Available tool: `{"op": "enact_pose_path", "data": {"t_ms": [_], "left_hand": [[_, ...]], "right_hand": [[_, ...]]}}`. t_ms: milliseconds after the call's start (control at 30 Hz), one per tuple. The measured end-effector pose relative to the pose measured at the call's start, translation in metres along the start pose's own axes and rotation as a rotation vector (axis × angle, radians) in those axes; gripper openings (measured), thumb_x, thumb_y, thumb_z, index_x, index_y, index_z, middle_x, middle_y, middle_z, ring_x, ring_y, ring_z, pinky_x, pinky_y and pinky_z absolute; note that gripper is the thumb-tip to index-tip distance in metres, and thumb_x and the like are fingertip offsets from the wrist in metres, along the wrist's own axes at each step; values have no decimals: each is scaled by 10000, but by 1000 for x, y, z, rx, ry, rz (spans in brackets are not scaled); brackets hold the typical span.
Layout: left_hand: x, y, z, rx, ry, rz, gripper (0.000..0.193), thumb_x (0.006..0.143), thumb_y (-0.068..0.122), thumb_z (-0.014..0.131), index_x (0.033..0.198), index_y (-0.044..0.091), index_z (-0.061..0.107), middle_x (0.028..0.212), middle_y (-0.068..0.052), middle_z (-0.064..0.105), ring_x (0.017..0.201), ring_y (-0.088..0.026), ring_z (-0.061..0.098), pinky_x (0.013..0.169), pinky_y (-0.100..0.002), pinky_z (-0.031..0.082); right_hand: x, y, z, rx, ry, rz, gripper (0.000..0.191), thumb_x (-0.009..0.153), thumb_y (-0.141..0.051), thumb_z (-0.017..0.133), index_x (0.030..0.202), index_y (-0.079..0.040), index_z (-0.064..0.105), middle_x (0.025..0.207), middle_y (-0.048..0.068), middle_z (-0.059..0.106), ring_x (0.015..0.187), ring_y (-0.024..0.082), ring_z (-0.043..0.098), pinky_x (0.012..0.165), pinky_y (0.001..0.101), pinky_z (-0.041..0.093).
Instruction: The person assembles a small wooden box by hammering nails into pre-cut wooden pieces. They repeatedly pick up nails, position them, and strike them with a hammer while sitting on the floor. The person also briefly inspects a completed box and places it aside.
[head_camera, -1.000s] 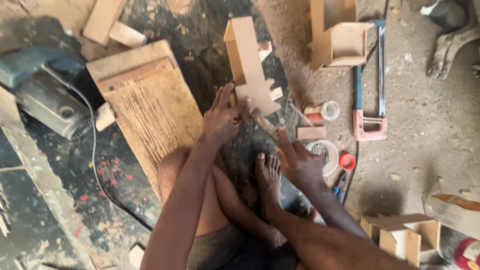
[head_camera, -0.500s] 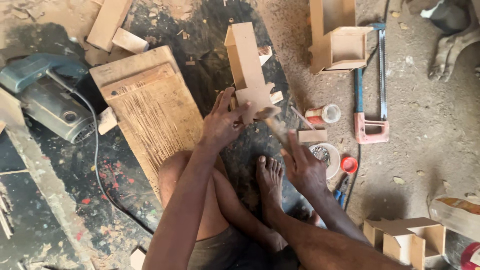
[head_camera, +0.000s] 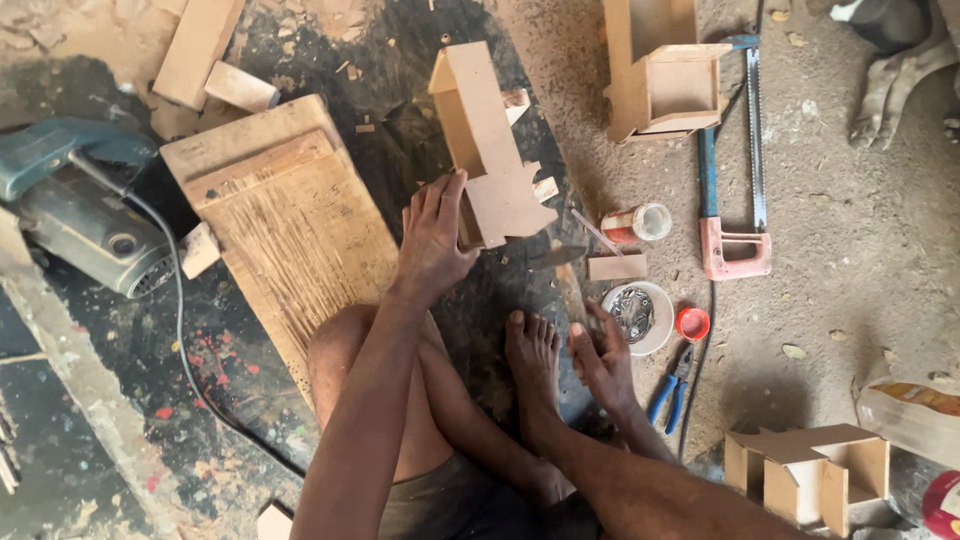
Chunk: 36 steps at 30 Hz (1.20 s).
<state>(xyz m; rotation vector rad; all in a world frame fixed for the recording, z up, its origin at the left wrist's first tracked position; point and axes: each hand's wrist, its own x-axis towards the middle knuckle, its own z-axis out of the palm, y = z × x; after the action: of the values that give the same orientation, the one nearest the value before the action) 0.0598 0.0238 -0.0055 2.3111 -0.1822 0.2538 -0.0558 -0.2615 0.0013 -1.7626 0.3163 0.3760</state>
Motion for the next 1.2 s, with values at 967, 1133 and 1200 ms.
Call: {"op": "enact_pose_path", "data": {"t_ms": [967,1133,1200], "left_hand": [[34,44,18,156,-197,71,1250,590,284,949,1583,25,236,1455,-200,414,1300,-435,460,1021,-526,571],[90,38,21,281,-453,14,1262,659,304,955,1608,54,161,1520,-206,344,1363,-423,407,932,-503,590],[114,38,26,317,-434,68,1314,627,326,979,1605,61,143,1522,-217,329,1360,-427,395,962,-495,564]], "right_hand": [[15,-4,12,-35,-156,208,578,1001,-338,599,1472,-43,439,691,48,631,474,98,510,426,262,414],[17,0,9,-107,-122,190,612,988,-373,617,1485,-59,445,728,62,660,538,109,553,484,270,451],[15,7,8,-142,-102,160,623,992,-390,615,1492,-56,451,769,87,666,604,138,583,538,307,476]]}}
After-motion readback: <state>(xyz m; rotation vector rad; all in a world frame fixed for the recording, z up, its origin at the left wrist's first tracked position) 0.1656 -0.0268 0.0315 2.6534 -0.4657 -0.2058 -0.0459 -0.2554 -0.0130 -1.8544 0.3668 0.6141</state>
